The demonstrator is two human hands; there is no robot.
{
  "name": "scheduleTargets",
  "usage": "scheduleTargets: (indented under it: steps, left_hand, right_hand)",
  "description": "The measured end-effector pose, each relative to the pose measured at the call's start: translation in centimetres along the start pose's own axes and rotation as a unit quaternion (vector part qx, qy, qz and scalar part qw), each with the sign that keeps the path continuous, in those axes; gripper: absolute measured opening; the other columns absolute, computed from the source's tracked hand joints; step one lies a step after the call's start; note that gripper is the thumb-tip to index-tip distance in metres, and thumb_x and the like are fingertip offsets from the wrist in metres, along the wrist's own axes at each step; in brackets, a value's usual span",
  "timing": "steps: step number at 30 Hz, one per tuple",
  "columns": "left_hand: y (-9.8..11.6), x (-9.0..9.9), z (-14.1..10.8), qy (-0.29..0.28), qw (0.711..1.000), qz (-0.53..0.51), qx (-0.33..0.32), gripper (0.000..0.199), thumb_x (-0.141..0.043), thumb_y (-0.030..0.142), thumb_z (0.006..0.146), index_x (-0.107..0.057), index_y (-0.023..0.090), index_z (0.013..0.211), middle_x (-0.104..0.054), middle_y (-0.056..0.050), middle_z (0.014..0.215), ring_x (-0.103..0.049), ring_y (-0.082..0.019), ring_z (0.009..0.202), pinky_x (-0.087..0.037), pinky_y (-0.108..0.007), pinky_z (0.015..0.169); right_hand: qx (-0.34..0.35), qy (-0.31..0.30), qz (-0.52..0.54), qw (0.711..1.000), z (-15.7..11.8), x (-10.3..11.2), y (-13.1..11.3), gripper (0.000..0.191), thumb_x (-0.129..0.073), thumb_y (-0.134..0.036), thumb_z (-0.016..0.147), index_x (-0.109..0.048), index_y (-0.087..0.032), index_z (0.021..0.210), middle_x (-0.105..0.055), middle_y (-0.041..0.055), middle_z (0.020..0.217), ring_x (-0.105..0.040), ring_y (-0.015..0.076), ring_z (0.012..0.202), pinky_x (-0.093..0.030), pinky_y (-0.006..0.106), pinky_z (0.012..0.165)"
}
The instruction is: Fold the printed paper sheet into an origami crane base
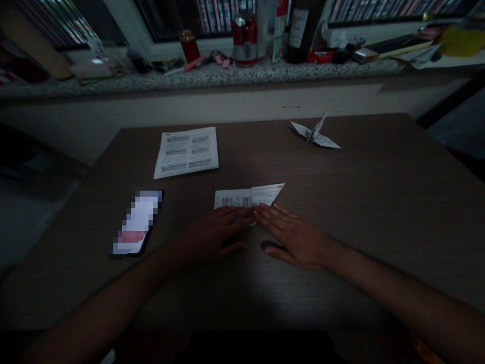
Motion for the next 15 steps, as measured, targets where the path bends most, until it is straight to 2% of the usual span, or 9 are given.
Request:
scheduleTargets:
  steps: [4,10,15]
  left_hand:
    - [0.1,0.4,-0.2,0.0,1.0,-0.005,-0.014,0.055,-0.053,0.051,0.104,-0.048,0.026,0.153,-0.042,-0.01,0.163,-0.043,-0.03,0.147,-0.041,-0.047,0.118]
    - [-0.1,0.7,-0.3,0.013,1.0,-0.023,-0.007,0.046,-0.056,0.045,0.104,-0.055,0.03,0.148,-0.043,-0.007,0.163,-0.045,-0.029,0.145,-0.043,-0.048,0.117]
    - [-0.3,0.4,-0.2,0.005,1.0,-0.02,0.003,0.048,-0.056,0.048,0.103,-0.055,0.031,0.147,-0.042,-0.006,0.163,-0.045,-0.03,0.145,-0.043,-0.05,0.116]
  right_hand:
    - [-0.001,-0.011,0.0,1.0,0.0,-0.1,0.0,0.088,-0.053,-0.048,0.103,-0.002,-0.016,0.167,-0.02,0.0178,0.17,-0.023,0.0303,0.157,-0.031,0.055,0.125]
    - [0.007,-0.001,0.013,1.0,0.0,0.1,0.2,0.083,-0.052,-0.044,0.104,-0.003,-0.021,0.167,-0.023,0.0133,0.17,-0.025,0.0287,0.156,-0.029,0.056,0.126]
    - [-0.017,0.026,-0.002,1.0,-0.1,1.2,3.1,0.078,-0.048,-0.042,0.105,-0.003,-0.026,0.167,-0.025,0.0102,0.17,-0.029,0.0292,0.154,-0.027,0.058,0.126]
Point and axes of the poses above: each hand's wrist, its own z-axis towards the middle knuckle, its own x-axis out of the back of the hand, y = z × x, the point moved 8 cm from there along z, towards the middle knuckle
